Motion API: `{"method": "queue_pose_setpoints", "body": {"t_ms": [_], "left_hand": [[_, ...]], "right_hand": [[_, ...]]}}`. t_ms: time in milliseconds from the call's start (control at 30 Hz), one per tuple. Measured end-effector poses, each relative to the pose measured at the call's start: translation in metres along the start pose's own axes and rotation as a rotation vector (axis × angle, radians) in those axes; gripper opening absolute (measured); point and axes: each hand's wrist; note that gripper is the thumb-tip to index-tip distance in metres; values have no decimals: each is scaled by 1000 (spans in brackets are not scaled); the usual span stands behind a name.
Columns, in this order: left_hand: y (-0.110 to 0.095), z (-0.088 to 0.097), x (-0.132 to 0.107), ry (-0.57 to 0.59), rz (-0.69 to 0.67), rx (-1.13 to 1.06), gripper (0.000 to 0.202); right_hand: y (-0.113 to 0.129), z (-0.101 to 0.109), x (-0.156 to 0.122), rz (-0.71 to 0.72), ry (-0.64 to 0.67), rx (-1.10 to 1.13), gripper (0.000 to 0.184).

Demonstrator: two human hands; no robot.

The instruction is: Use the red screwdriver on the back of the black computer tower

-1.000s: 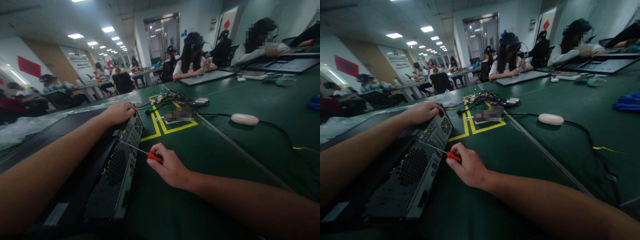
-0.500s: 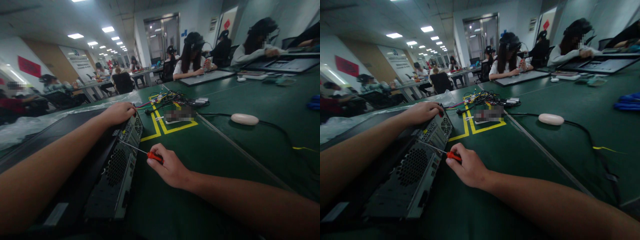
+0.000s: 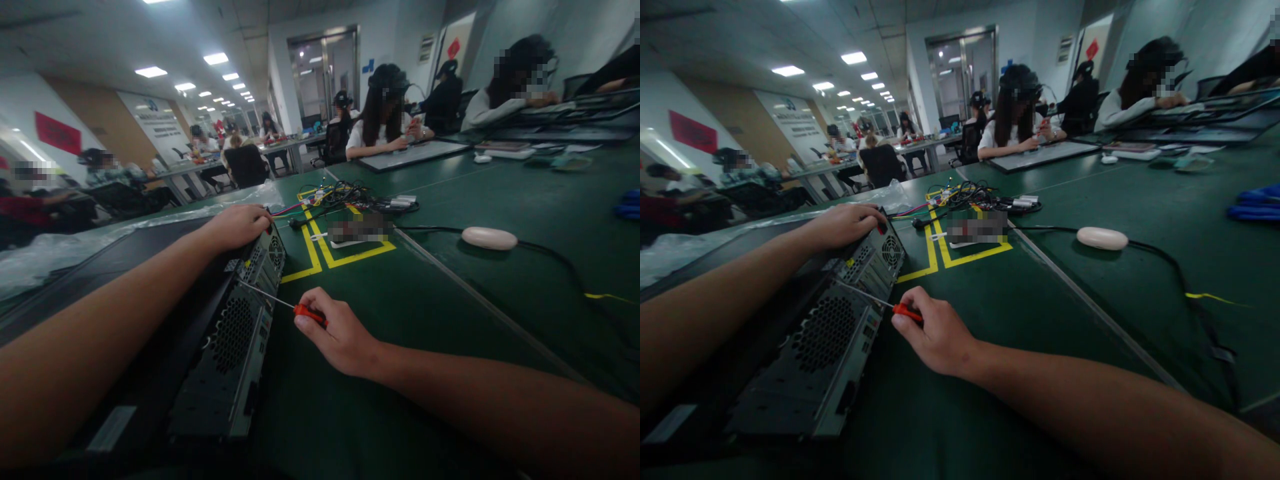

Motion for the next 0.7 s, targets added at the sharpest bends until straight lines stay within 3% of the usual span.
{"method": "queue_pose_setpoints", "body": {"t_ms": [700], "left_hand": [[-1,1,0,14,-1,5,60]], "right_hand": [[1,1,0,4,1,-18,12]]}}
Point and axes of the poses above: each hand's wrist, its own x-axis towards the middle knuckle, its own z-axis out of the back of the hand, y = z × x, and after that the axes turned 14 degrees about y, right-handed
